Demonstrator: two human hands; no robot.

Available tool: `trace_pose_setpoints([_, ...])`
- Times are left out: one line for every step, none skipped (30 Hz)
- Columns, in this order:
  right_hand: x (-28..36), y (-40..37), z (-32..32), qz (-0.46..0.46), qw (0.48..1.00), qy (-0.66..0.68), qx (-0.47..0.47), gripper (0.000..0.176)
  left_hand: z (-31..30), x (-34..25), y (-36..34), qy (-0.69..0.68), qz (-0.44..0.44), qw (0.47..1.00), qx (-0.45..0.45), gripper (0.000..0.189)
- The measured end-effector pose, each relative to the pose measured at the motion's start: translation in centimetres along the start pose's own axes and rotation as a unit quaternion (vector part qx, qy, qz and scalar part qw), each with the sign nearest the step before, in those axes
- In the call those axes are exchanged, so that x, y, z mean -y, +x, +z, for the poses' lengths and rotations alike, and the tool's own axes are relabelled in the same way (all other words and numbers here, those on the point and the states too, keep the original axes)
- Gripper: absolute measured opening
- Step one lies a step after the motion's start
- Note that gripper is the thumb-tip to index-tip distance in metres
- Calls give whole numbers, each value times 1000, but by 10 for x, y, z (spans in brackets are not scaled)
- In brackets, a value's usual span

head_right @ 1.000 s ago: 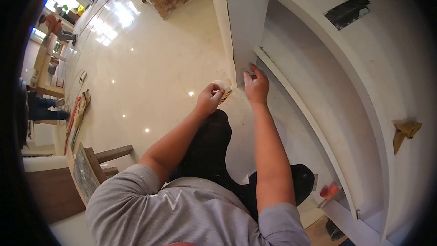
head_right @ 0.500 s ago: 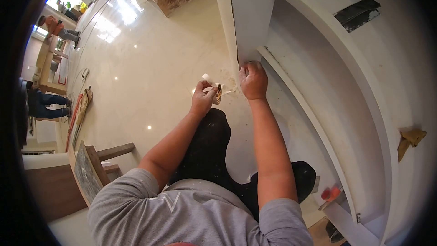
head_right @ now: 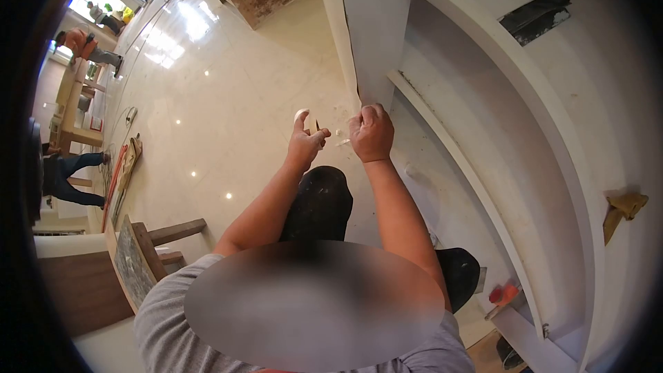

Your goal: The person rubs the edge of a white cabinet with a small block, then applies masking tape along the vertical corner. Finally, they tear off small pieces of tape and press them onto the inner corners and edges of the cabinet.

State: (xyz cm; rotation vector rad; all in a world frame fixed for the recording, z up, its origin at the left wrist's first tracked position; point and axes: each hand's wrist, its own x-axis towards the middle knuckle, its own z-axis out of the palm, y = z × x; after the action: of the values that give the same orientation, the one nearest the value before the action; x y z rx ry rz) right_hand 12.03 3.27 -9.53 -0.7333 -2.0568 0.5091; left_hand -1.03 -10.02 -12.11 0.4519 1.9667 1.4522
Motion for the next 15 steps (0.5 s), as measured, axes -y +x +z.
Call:
trace_pose_setpoints([0,1,-1,-2,1000,-3,0,11,1,-5,-1,6,7,1000,-2,82])
trace_pose_setpoints([1,1,-1,-8,1000,-3,-2,11,2,-11,-1,12,14,1000,-5,83])
trace_pose_setpoints([2,1,-1,-15,1000,-3,-4,11,3,-16,-1,18,21,1000,-8,83])
trace_pose_setpoints([3,1,-1,-21,1000,-1,-6,12,5,-25,-3,7,32,999,-8,83])
trace_pose_setpoints([2,-3,2,7,1000,9,-10,13,9,-35,-4,-3,43,999,-8,84])
trace_pose_setpoints([0,-8,5,37,999,19,-13,15,13,-41,-3,-13,54,998,-8,84])
trace_pose_setpoints([0,-14,8,66,997,29,-17,17,17,-42,2,-7,78,997,-8,82])
trace_pose_setpoints([-2,-19,8,136,990,36,-24,16,20,-43,8,-2,103,995,-9,80])
trace_pose_setpoints([-5,-23,8,205,977,41,-30,17,21,-42,11,2,127,992,-10,79])
trace_pose_setpoints([-9,-25,7,271,961,46,-36,18,20,-42,10,21,133,991,7,77])
trace_pose_setpoints([-15,-28,10,315,940,135,-6,18,20,-43,8,38,139,989,23,75])
trace_pose_setpoints([-22,-31,13,355,908,221,27,20,20,-43,4,53,145,987,38,73])
trace_pose_setpoints([-25,-31,14,391,867,304,59,22,18,-48,-8,27,116,990,72,71])
trace_pose_setpoints([-14,-25,-3,411,822,358,167,40,16,-56,-27,1,87,991,107,69])
trace_pose_setpoints([-2,-20,-18,428,791,387,203,44,14,-59,-41,-24,58,988,142,67])
